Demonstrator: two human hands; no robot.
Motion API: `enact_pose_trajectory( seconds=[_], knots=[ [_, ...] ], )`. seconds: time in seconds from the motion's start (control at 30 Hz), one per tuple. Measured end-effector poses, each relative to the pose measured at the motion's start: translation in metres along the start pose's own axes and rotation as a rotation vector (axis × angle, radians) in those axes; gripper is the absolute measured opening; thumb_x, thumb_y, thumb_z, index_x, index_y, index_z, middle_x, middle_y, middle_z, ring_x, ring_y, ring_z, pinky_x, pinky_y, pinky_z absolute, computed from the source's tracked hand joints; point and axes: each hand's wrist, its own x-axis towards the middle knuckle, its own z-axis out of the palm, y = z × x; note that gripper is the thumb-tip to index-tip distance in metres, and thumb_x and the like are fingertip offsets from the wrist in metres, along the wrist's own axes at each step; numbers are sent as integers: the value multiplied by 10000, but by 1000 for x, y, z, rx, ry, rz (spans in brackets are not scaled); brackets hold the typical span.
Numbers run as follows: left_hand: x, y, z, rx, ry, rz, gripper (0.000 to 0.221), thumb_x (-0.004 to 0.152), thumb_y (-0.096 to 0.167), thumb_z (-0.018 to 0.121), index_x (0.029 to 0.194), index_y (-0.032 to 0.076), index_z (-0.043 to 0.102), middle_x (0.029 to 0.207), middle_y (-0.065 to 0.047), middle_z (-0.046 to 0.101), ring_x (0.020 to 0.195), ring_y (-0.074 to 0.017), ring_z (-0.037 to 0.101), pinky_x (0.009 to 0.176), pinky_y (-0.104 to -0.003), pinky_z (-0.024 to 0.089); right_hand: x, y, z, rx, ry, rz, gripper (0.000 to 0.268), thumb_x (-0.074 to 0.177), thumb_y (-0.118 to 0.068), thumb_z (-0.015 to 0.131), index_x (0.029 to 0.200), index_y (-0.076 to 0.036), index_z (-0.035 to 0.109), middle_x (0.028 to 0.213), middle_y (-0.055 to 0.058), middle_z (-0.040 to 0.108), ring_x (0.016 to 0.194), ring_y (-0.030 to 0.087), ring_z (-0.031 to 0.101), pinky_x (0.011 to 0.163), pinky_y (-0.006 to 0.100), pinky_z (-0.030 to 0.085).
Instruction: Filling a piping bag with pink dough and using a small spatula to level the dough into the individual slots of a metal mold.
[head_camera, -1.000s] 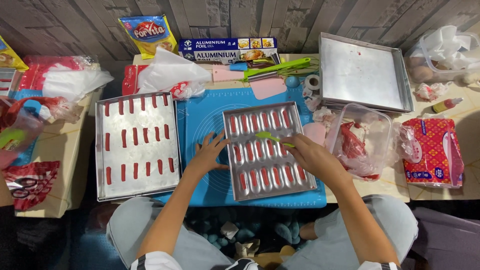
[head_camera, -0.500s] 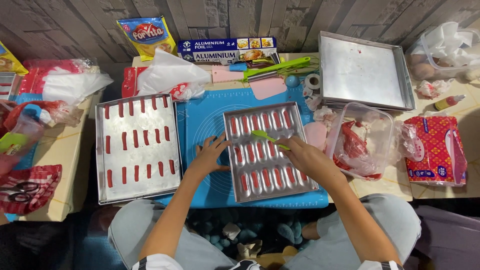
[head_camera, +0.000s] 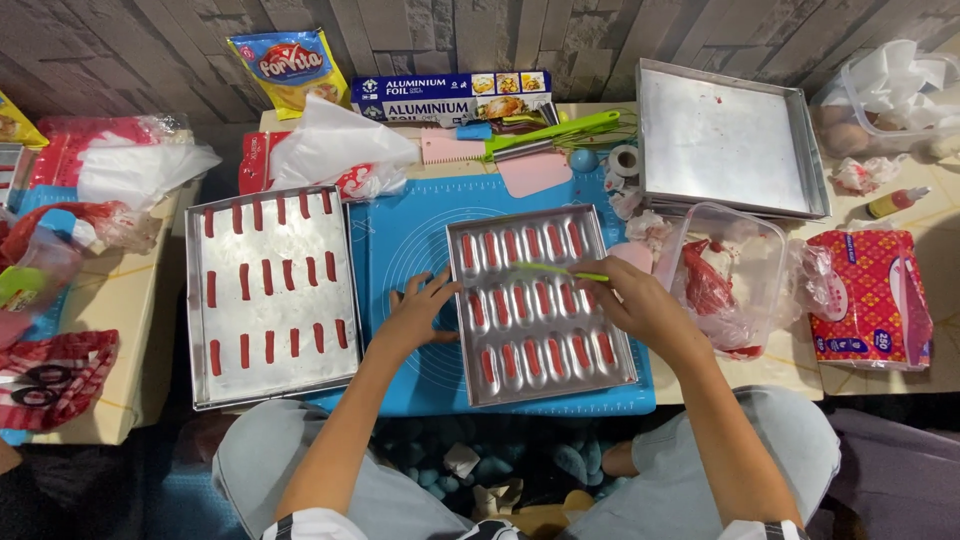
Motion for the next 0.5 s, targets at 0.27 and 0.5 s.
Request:
enact_pose_trajectory(
  seconds=[0.27,0.5],
  knots=[
    [-5,5,-6,4,-12,-18,848,820,593,739,1529,376,328,1677,13,236,1507,-337,183,990,-567,344,8,8,8,-8,47,-27,262,1031,-144,574,1270,-138,681,1055,117,727,939,301,730,847,415,574],
    [-10,10,-7,7,-18,-26,856,832,628,711,1544,371,311,1638,-30,323,1512,-346,175,988,-585,342,7,0,6,-3,43,11,267,1038,-156,560,1284,-161,665,1080,110,722,963,297,729,855,413,577]
  ],
)
